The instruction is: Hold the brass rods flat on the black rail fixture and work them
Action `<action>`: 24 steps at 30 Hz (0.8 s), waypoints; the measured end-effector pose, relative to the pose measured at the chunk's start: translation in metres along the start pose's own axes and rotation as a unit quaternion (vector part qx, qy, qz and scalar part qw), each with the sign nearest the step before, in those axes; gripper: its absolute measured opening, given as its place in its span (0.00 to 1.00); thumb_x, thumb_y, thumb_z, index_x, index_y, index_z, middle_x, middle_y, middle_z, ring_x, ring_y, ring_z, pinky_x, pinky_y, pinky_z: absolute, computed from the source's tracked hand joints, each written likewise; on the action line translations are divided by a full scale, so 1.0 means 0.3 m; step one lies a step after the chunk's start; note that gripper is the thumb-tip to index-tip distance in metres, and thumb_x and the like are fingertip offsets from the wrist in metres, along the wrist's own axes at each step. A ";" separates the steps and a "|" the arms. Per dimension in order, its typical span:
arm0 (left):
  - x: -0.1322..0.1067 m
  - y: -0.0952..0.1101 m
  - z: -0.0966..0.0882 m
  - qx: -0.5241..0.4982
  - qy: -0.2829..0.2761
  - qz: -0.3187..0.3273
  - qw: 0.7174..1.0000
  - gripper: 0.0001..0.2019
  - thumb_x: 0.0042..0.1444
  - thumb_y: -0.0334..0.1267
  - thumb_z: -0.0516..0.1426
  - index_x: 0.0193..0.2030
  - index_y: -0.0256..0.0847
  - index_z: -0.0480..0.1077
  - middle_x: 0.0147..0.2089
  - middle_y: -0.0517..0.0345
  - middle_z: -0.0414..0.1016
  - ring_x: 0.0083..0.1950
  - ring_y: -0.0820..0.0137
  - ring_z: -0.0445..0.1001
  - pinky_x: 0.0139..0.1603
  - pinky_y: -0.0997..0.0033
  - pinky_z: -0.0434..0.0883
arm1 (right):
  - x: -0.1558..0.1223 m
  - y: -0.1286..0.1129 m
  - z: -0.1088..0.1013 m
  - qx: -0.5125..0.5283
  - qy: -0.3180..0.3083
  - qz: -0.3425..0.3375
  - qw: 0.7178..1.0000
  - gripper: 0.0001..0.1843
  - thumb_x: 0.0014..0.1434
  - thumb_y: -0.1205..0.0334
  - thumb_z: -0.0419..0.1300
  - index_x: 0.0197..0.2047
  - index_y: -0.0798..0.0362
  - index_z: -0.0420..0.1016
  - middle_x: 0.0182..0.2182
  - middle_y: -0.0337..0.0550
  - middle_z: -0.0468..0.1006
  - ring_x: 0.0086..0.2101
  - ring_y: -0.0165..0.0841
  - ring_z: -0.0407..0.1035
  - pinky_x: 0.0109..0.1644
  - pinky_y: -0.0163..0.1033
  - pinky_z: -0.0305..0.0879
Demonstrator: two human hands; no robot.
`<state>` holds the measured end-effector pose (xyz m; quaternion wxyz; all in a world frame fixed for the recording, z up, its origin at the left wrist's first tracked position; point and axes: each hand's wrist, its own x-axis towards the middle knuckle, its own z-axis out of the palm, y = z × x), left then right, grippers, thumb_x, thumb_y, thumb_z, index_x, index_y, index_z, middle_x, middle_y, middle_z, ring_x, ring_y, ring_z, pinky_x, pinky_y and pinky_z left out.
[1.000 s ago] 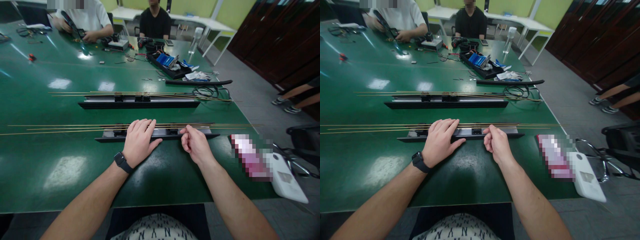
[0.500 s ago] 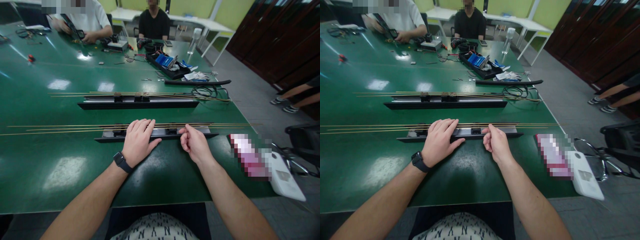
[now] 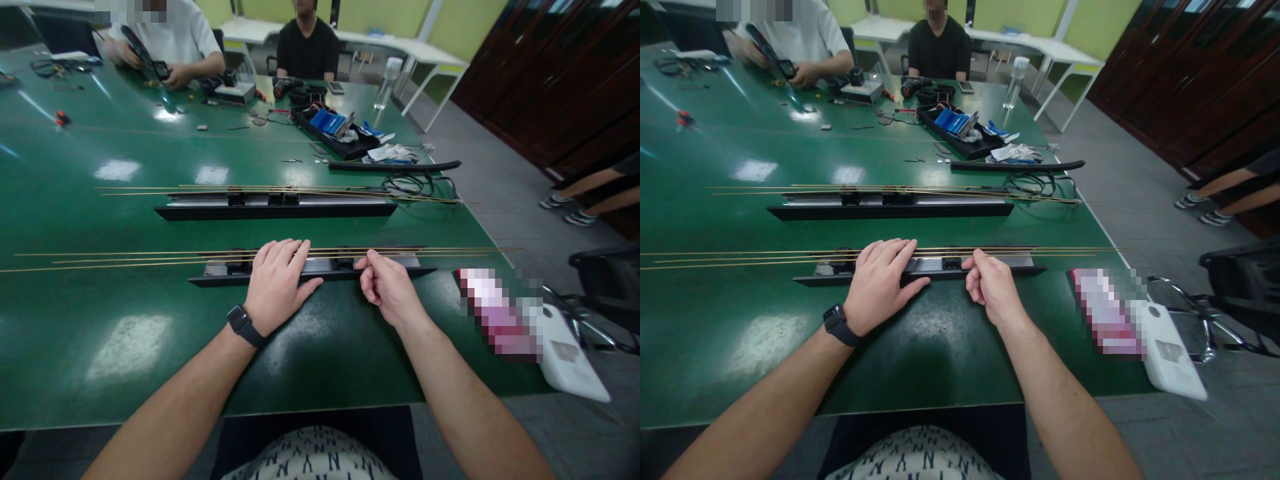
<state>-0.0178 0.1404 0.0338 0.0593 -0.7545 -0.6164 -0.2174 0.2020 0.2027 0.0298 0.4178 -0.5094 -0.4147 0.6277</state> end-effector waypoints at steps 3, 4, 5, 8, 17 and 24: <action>0.001 0.001 -0.003 0.004 0.000 0.003 1.000 0.30 0.64 0.51 0.59 0.68 0.36 0.66 0.63 0.41 0.74 0.66 0.51 0.69 0.71 0.47 0.59 | -0.003 -0.003 0.005 0.004 0.010 0.005 1.000 0.21 0.60 0.43 0.65 0.33 0.56 0.75 0.12 0.35 0.70 0.09 0.25 0.56 0.12 0.29 0.41; 0.002 0.002 -0.003 0.006 -0.001 0.004 1.000 0.30 0.64 0.51 0.59 0.68 0.35 0.66 0.63 0.42 0.74 0.66 0.51 0.69 0.71 0.47 0.59 | -0.003 -0.002 0.007 0.008 0.016 0.005 1.000 0.20 0.60 0.44 0.64 0.33 0.55 0.75 0.12 0.35 0.70 0.09 0.24 0.55 0.12 0.29 0.41; 0.002 0.002 -0.004 0.007 -0.001 0.004 1.000 0.31 0.64 0.51 0.60 0.68 0.35 0.66 0.63 0.42 0.74 0.66 0.51 0.69 0.71 0.47 0.59 | -0.002 -0.001 0.008 0.013 0.021 0.005 1.000 0.20 0.60 0.45 0.64 0.33 0.55 0.75 0.12 0.35 0.69 0.09 0.24 0.55 0.11 0.29 0.41; 0.001 0.001 -0.003 0.007 0.000 0.004 1.000 0.31 0.64 0.51 0.60 0.68 0.36 0.65 0.64 0.42 0.73 0.67 0.52 0.68 0.71 0.48 0.59 | 0.003 0.006 0.008 0.026 0.029 0.003 0.999 0.19 0.62 0.46 0.62 0.33 0.55 0.75 0.12 0.36 0.69 0.09 0.25 0.55 0.11 0.30 0.42; 0.000 0.003 -0.001 0.004 0.001 0.001 1.000 0.31 0.64 0.51 0.60 0.68 0.36 0.65 0.64 0.42 0.73 0.66 0.51 0.69 0.71 0.48 0.59 | -0.003 0.004 0.007 0.026 0.017 -0.006 0.999 0.20 0.60 0.45 0.64 0.32 0.55 0.75 0.12 0.36 0.69 0.09 0.24 0.55 0.11 0.29 0.42; 0.001 0.002 -0.002 -0.002 0.002 -0.002 1.000 0.30 0.64 0.50 0.60 0.68 0.37 0.66 0.64 0.41 0.74 0.67 0.51 0.69 0.71 0.47 0.59 | -0.001 0.001 0.000 -0.001 -0.001 -0.006 1.000 0.21 0.61 0.44 0.64 0.33 0.56 0.76 0.13 0.36 0.70 0.09 0.24 0.56 0.12 0.29 0.42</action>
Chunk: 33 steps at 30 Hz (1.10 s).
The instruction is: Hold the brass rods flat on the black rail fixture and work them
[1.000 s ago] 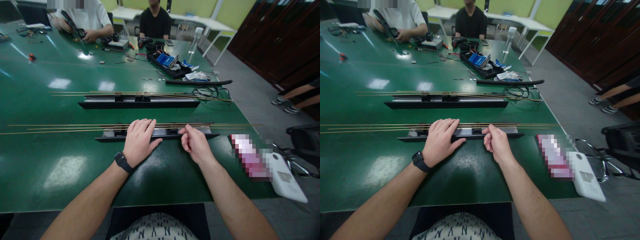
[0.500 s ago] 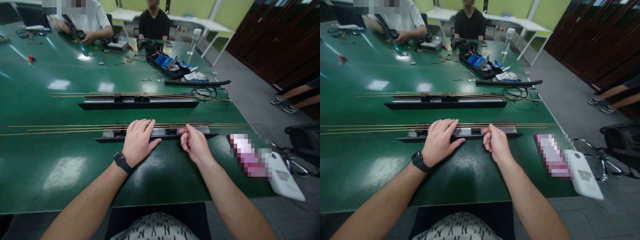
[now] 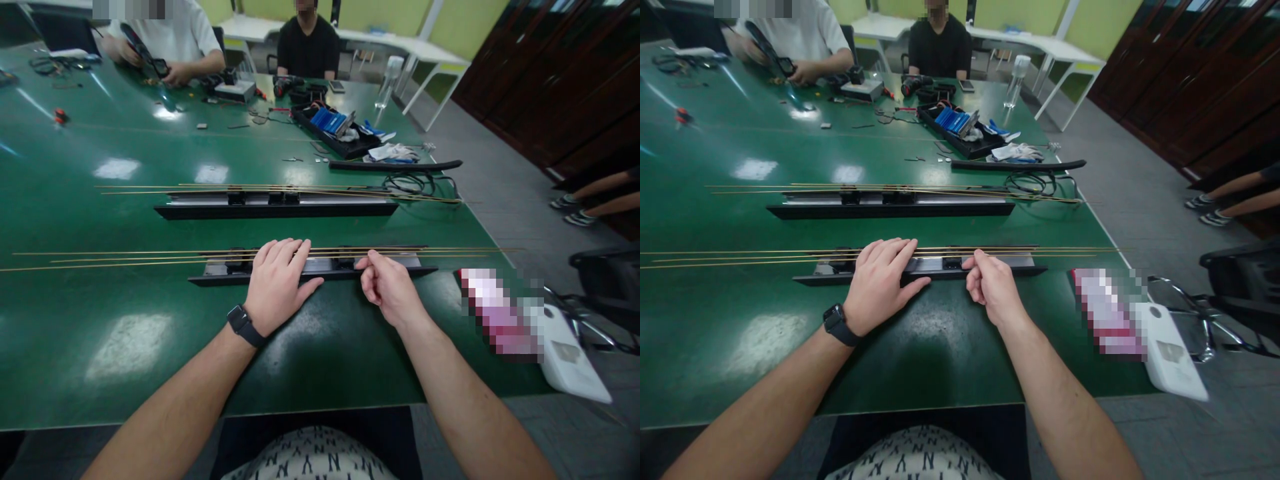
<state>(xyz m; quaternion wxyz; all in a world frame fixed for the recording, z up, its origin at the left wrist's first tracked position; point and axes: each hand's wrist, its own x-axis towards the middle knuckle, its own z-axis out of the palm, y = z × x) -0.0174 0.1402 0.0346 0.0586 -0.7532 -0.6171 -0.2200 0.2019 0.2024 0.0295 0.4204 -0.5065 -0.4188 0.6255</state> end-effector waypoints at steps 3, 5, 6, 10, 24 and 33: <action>-0.001 -0.001 0.001 0.000 0.001 0.002 1.000 0.30 0.64 0.50 0.60 0.68 0.37 0.66 0.63 0.42 0.74 0.67 0.51 0.69 0.71 0.47 0.59 | -0.002 -0.001 0.003 0.002 0.010 0.006 1.000 0.20 0.61 0.45 0.63 0.33 0.56 0.76 0.13 0.36 0.70 0.09 0.24 0.56 0.12 0.29 0.42; -0.001 -0.001 0.001 0.002 0.002 0.004 1.000 0.30 0.64 0.51 0.60 0.68 0.37 0.65 0.64 0.42 0.74 0.67 0.51 0.69 0.71 0.47 0.59 | -0.004 -0.001 0.005 0.006 0.015 0.009 1.000 0.20 0.62 0.46 0.63 0.34 0.56 0.76 0.13 0.36 0.70 0.09 0.24 0.56 0.12 0.29 0.42; -0.001 -0.001 0.001 0.002 0.002 0.004 1.000 0.30 0.64 0.51 0.59 0.68 0.37 0.65 0.64 0.42 0.74 0.66 0.51 0.69 0.71 0.47 0.59 | -0.004 -0.001 0.005 0.009 0.016 0.010 1.000 0.20 0.62 0.46 0.62 0.34 0.56 0.76 0.13 0.36 0.70 0.09 0.25 0.56 0.11 0.29 0.42; -0.001 -0.003 0.003 0.002 -0.001 0.002 1.000 0.31 0.63 0.51 0.60 0.68 0.37 0.65 0.63 0.42 0.74 0.66 0.51 0.69 0.71 0.47 0.59 | 0.001 0.003 0.005 0.021 0.018 0.015 1.000 0.20 0.62 0.45 0.62 0.34 0.56 0.75 0.13 0.36 0.70 0.09 0.25 0.55 0.11 0.29 0.42; -0.002 -0.001 0.001 0.010 -0.003 0.003 1.000 0.30 0.64 0.51 0.59 0.68 0.37 0.66 0.63 0.43 0.74 0.67 0.52 0.69 0.71 0.48 0.59 | -0.002 -0.003 0.000 0.001 -0.003 0.002 1.000 0.22 0.60 0.43 0.65 0.33 0.56 0.76 0.13 0.35 0.69 0.09 0.25 0.56 0.12 0.29 0.41; 0.002 -0.003 0.002 0.004 0.000 0.004 1.000 0.31 0.64 0.51 0.60 0.69 0.37 0.65 0.64 0.43 0.74 0.66 0.52 0.69 0.71 0.47 0.59 | -0.002 -0.003 0.009 0.014 0.028 0.017 0.999 0.20 0.62 0.46 0.61 0.33 0.56 0.76 0.12 0.36 0.70 0.09 0.25 0.56 0.11 0.30 0.41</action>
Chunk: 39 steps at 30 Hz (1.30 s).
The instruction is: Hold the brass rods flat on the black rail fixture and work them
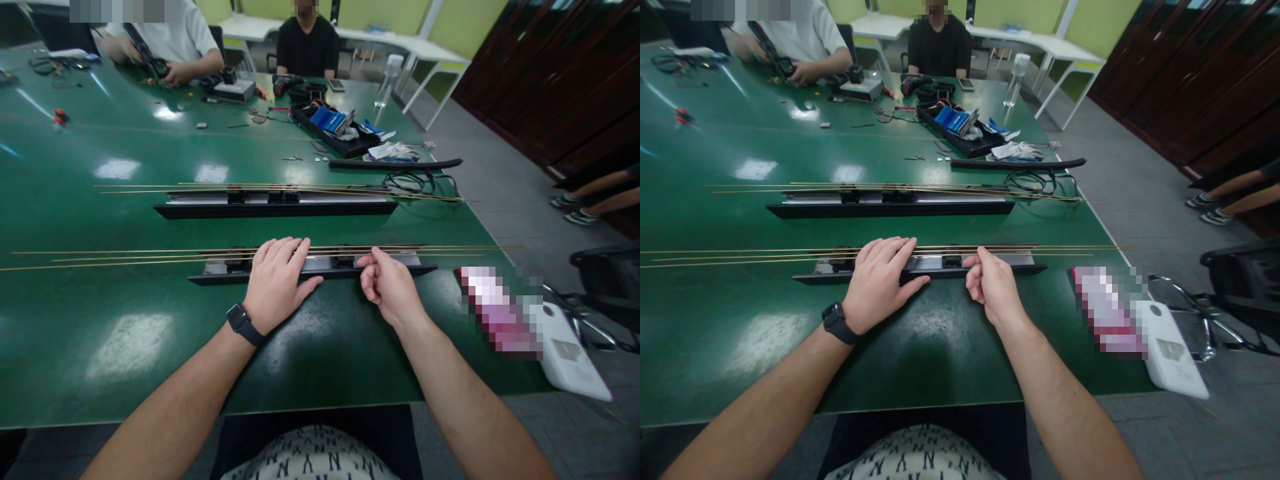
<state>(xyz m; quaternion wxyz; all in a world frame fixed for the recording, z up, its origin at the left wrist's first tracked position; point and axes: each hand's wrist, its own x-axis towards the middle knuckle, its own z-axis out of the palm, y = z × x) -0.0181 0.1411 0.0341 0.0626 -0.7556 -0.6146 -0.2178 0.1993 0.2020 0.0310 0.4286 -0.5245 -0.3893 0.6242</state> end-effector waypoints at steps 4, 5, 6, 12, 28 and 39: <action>-0.001 0.002 -0.002 -0.002 0.002 -0.001 1.000 0.30 0.64 0.50 0.60 0.68 0.37 0.65 0.63 0.42 0.74 0.66 0.51 0.69 0.71 0.48 0.59 | 0.000 0.001 0.002 0.003 0.004 0.001 1.000 0.19 0.62 0.47 0.61 0.33 0.56 0.75 0.12 0.36 0.70 0.09 0.25 0.55 0.11 0.29 0.41; -0.002 0.002 -0.003 -0.002 0.002 0.000 1.000 0.30 0.64 0.50 0.60 0.68 0.37 0.66 0.63 0.42 0.74 0.66 0.51 0.69 0.71 0.48 0.59 | -0.001 0.002 0.002 0.003 0.001 -0.001 1.000 0.19 0.61 0.47 0.62 0.33 0.56 0.75 0.12 0.36 0.70 0.09 0.25 0.55 0.12 0.29 0.41; -0.002 0.002 -0.004 -0.001 0.002 0.001 1.000 0.30 0.64 0.51 0.60 0.68 0.37 0.66 0.63 0.42 0.74 0.66 0.51 0.69 0.71 0.48 0.60 | -0.001 0.003 0.001 0.002 -0.003 -0.006 1.000 0.19 0.61 0.46 0.62 0.33 0.56 0.75 0.12 0.36 0.70 0.09 0.24 0.55 0.12 0.29 0.42; -0.003 0.001 0.002 -0.002 0.003 -0.001 1.000 0.31 0.63 0.51 0.60 0.68 0.37 0.65 0.63 0.42 0.74 0.66 0.51 0.69 0.71 0.47 0.59 | 0.001 0.004 -0.010 -0.016 -0.032 -0.017 0.999 0.21 0.61 0.44 0.64 0.33 0.56 0.76 0.13 0.35 0.70 0.09 0.24 0.56 0.12 0.29 0.41; -0.003 0.002 -0.002 -0.007 0.000 -0.004 1.000 0.30 0.64 0.50 0.59 0.69 0.39 0.65 0.63 0.42 0.74 0.67 0.51 0.69 0.71 0.47 0.59 | -0.006 -0.002 0.002 -0.024 -0.010 -0.017 1.000 0.21 0.60 0.44 0.65 0.33 0.56 0.75 0.13 0.35 0.69 0.10 0.24 0.56 0.12 0.29 0.41; -0.001 0.004 -0.003 0.001 -0.005 -0.003 1.000 0.31 0.64 0.51 0.60 0.68 0.36 0.65 0.64 0.42 0.73 0.66 0.52 0.69 0.71 0.48 0.59 | -0.003 0.004 0.003 0.007 -0.001 -0.011 1.000 0.17 0.61 0.49 0.64 0.34 0.56 0.76 0.13 0.35 0.70 0.10 0.24 0.55 0.12 0.29 0.42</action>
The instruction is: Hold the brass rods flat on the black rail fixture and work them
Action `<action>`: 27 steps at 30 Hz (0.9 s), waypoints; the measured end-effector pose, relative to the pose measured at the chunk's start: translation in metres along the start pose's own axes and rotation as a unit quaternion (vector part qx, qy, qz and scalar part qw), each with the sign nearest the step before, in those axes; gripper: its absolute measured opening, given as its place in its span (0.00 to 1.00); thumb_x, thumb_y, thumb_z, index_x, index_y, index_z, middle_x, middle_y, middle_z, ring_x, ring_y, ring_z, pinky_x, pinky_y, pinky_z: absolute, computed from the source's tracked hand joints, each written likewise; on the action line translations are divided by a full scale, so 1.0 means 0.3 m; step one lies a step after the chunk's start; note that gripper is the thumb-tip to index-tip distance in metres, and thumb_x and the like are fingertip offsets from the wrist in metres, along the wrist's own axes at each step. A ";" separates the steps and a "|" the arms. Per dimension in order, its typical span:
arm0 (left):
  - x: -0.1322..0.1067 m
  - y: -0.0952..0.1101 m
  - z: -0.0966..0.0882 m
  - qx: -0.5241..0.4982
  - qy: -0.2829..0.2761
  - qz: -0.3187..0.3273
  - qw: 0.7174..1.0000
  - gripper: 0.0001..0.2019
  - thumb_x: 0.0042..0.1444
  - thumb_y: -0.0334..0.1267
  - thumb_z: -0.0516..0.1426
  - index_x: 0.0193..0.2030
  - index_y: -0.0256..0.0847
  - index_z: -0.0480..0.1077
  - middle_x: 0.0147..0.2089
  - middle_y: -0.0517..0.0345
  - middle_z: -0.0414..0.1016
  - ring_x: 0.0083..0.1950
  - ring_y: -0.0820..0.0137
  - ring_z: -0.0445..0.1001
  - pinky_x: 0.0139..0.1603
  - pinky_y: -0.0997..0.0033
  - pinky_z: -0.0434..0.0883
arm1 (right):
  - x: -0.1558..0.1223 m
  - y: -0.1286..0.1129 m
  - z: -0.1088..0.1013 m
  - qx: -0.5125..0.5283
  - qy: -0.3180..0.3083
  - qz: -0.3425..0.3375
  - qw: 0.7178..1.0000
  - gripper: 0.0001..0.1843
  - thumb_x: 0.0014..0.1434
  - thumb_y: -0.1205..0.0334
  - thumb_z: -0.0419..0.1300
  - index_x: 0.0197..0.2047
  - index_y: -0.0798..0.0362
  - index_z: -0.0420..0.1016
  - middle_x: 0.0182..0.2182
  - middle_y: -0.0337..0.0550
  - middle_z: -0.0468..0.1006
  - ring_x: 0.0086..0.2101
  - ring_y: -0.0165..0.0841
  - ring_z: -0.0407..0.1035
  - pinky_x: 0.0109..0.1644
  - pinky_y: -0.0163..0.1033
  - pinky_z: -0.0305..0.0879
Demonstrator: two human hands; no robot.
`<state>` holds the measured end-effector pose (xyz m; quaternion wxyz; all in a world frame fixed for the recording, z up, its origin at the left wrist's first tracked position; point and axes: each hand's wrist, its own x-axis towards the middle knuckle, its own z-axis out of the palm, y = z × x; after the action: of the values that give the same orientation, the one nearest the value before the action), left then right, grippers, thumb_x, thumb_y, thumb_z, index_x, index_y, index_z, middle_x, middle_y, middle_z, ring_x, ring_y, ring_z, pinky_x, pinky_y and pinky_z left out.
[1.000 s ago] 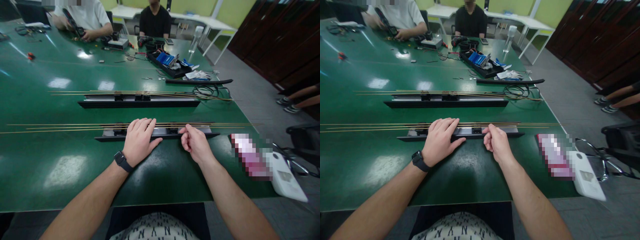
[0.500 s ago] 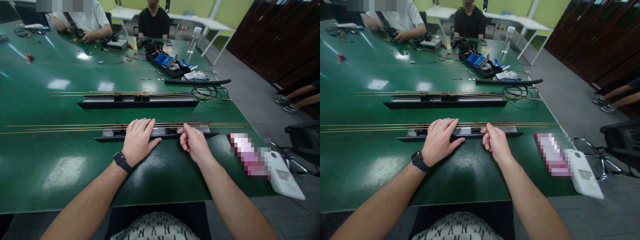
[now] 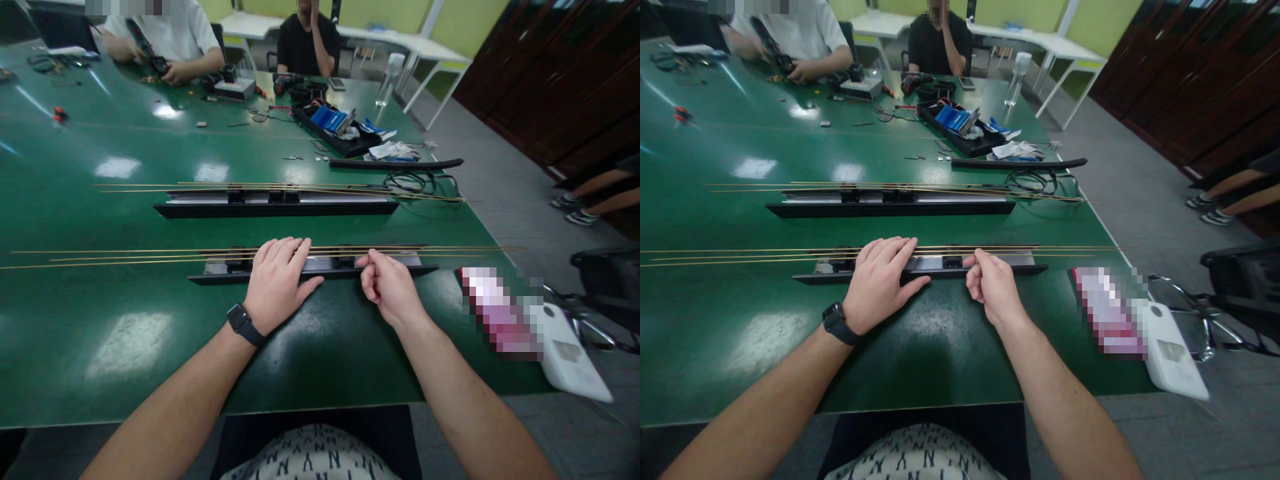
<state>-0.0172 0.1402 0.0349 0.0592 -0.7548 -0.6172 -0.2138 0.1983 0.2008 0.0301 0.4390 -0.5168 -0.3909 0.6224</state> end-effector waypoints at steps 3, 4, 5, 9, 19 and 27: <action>0.000 0.000 -0.002 0.002 -0.001 0.003 1.000 0.31 0.64 0.50 0.60 0.68 0.36 0.65 0.63 0.42 0.73 0.66 0.52 0.69 0.71 0.48 0.59 | 0.003 0.004 -0.002 0.009 -0.002 -0.001 1.000 0.17 0.61 0.49 0.64 0.34 0.56 0.75 0.13 0.35 0.70 0.10 0.24 0.55 0.12 0.29 0.43; 0.000 -0.001 -0.003 0.002 -0.002 0.004 1.000 0.31 0.64 0.50 0.60 0.68 0.36 0.65 0.63 0.42 0.73 0.66 0.52 0.69 0.71 0.48 0.59 | 0.003 0.005 -0.002 0.011 -0.002 -0.001 1.000 0.17 0.61 0.49 0.64 0.34 0.56 0.75 0.13 0.35 0.70 0.10 0.24 0.55 0.12 0.29 0.43; 0.000 -0.001 -0.003 0.001 -0.002 0.004 1.000 0.31 0.64 0.50 0.60 0.68 0.36 0.65 0.63 0.42 0.73 0.66 0.52 0.69 0.71 0.48 0.59 | 0.004 0.006 -0.003 0.014 -0.002 -0.001 1.000 0.17 0.61 0.49 0.64 0.34 0.56 0.75 0.13 0.35 0.70 0.10 0.24 0.56 0.12 0.29 0.43; -0.001 -0.003 -0.001 -0.005 0.001 0.001 1.000 0.30 0.63 0.50 0.60 0.69 0.38 0.65 0.64 0.42 0.73 0.67 0.51 0.69 0.71 0.47 0.59 | 0.008 0.011 -0.004 0.020 0.003 -0.004 1.000 0.17 0.60 0.48 0.64 0.34 0.55 0.74 0.13 0.35 0.70 0.10 0.25 0.56 0.11 0.30 0.43; 0.000 -0.002 -0.001 -0.008 0.002 0.000 1.000 0.30 0.63 0.50 0.60 0.69 0.39 0.65 0.63 0.42 0.73 0.66 0.51 0.69 0.71 0.47 0.60 | 0.000 0.008 0.003 0.003 0.001 -0.011 1.000 0.19 0.60 0.45 0.66 0.33 0.54 0.74 0.13 0.34 0.70 0.10 0.24 0.54 0.11 0.29 0.42; 0.000 -0.003 -0.001 -0.008 0.002 0.002 1.000 0.30 0.63 0.50 0.60 0.69 0.38 0.65 0.63 0.42 0.73 0.66 0.51 0.69 0.71 0.47 0.59 | 0.002 0.012 -0.001 -0.008 -0.008 -0.022 1.000 0.18 0.59 0.47 0.68 0.35 0.55 0.75 0.13 0.33 0.69 0.10 0.23 0.55 0.12 0.29 0.42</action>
<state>-0.0181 0.1404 0.0349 0.0554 -0.7559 -0.6140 -0.2202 0.1981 0.2002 0.0265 0.4457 -0.5066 -0.4102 0.6135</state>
